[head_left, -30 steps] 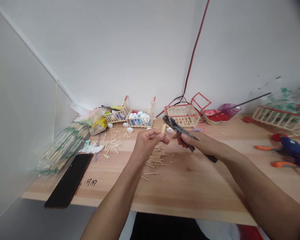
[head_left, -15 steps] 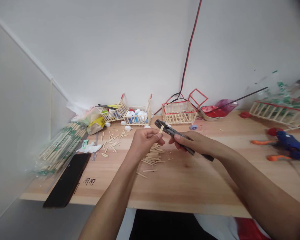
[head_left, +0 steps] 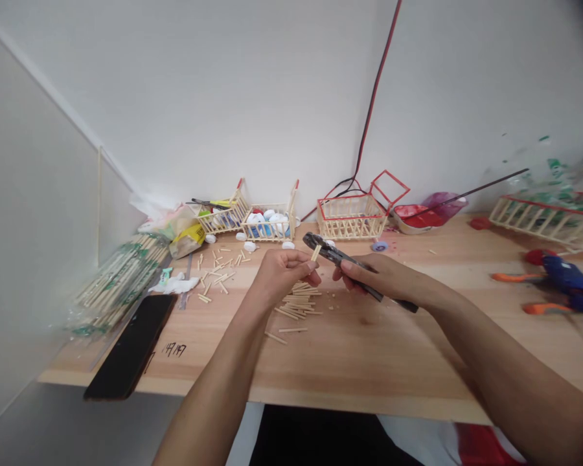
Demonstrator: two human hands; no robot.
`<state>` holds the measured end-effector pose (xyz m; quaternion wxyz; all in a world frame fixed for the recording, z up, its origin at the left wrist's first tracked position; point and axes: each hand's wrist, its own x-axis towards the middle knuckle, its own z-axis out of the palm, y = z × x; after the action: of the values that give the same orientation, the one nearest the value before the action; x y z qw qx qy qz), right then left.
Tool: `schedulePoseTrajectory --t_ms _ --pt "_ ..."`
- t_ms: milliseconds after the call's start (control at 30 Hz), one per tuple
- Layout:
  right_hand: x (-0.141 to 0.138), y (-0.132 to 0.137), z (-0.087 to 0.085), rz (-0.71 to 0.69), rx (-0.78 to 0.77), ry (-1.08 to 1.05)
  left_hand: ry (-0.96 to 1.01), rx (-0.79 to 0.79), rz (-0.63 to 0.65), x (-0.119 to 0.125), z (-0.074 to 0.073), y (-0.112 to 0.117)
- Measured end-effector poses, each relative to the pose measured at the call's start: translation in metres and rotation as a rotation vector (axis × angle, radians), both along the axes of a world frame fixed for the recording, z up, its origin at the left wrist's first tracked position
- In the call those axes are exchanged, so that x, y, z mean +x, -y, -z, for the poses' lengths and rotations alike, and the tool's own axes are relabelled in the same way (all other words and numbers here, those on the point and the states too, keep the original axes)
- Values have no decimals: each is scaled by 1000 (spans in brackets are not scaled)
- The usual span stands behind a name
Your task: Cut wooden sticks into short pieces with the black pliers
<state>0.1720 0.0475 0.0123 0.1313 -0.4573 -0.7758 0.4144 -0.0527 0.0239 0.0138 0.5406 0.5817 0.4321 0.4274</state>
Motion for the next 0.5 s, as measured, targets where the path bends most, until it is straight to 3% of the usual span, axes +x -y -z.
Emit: schedulePoseTrajectory --t_ms 200,500 --pt "0 -1 -2 -24 80 26 7 -17 32 -3 2 -1" --pt "-2 2 -4 -17 70 18 12 -62 33 -3 0 0"
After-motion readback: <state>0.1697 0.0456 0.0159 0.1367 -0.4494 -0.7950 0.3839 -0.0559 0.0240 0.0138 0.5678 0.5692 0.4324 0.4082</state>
